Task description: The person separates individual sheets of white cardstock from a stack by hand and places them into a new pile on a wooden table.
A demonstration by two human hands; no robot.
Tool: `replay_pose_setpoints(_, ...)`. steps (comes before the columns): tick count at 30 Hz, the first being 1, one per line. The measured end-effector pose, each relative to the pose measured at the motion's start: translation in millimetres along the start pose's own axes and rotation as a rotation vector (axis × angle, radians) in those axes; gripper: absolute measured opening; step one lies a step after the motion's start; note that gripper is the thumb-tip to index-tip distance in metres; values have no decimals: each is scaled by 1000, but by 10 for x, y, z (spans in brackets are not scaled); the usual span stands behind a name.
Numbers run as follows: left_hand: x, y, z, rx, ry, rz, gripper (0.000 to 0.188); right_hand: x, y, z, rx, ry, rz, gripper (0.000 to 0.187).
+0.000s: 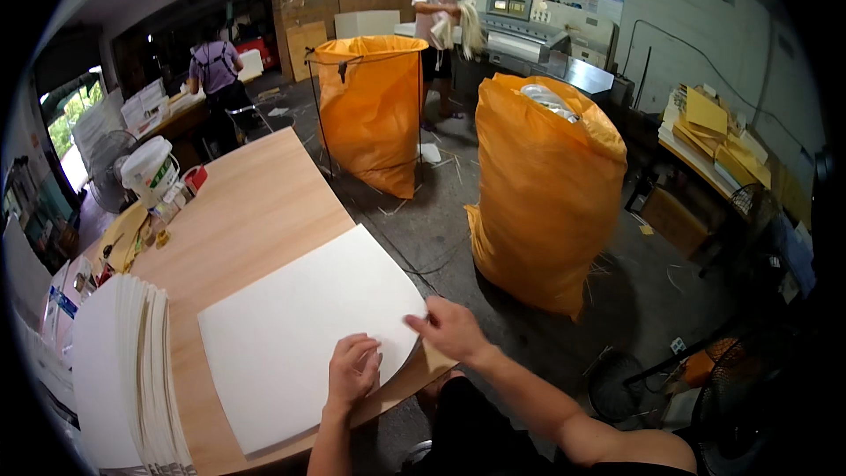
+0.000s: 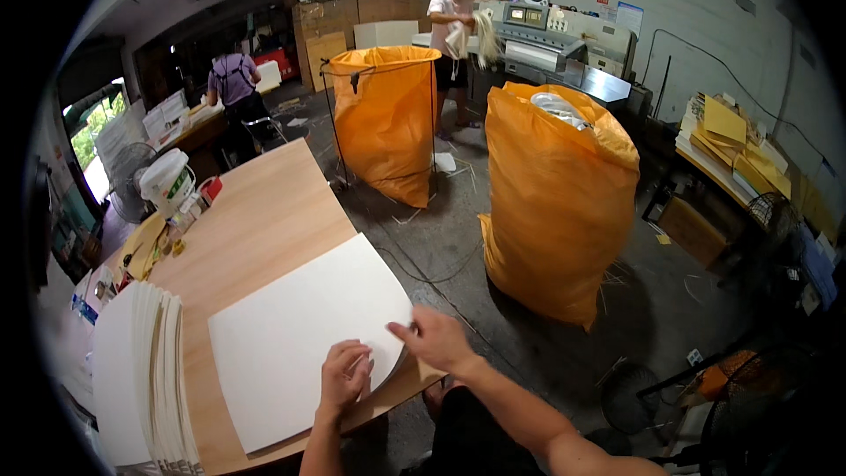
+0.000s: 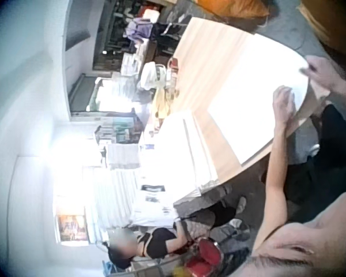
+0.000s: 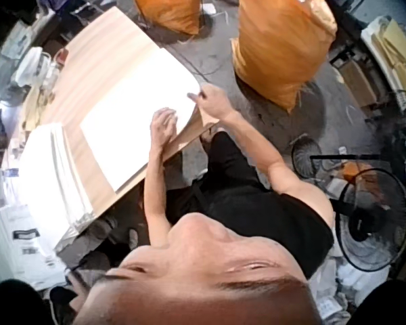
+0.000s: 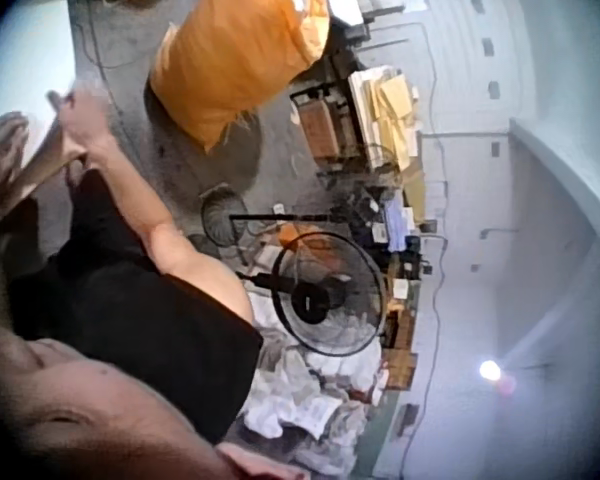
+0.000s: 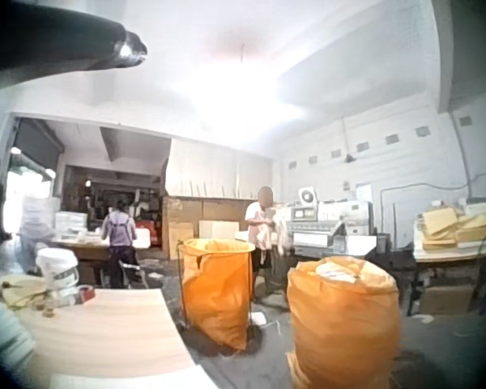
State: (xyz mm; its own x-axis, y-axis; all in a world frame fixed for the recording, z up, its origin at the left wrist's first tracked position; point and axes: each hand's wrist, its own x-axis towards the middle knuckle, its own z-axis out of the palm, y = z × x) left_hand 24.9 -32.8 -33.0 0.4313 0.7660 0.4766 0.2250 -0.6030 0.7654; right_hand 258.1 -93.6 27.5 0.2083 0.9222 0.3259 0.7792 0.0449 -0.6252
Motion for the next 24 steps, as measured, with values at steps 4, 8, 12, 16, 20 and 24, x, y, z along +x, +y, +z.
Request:
replay_pose_setpoints(4,30,-39,-60,55,-59,37,30,132,206,221,753,-143,363,36)
replay_pose_setpoints(8,31,19,-184,-5,-151,-12,49,157,-95,99,368,-84,180,41)
replay_pose_setpoints(12,81,157,-209,-78,-194,15,62,299,-25,107,776,-211,355,35)
replay_pose_setpoints(16,55,26,-232,-140,-186,-45,64,360,-34,78,1068,-315,470,31)
replay_pose_setpoints(20,53,-40,-224,-179,-175,-74,59,389,-63,60,1028,-325,447,33)
replay_pose_setpoints(24,36,-44,-226,-213,-157,-123,58,399,-121,67,988,-312,418,39)
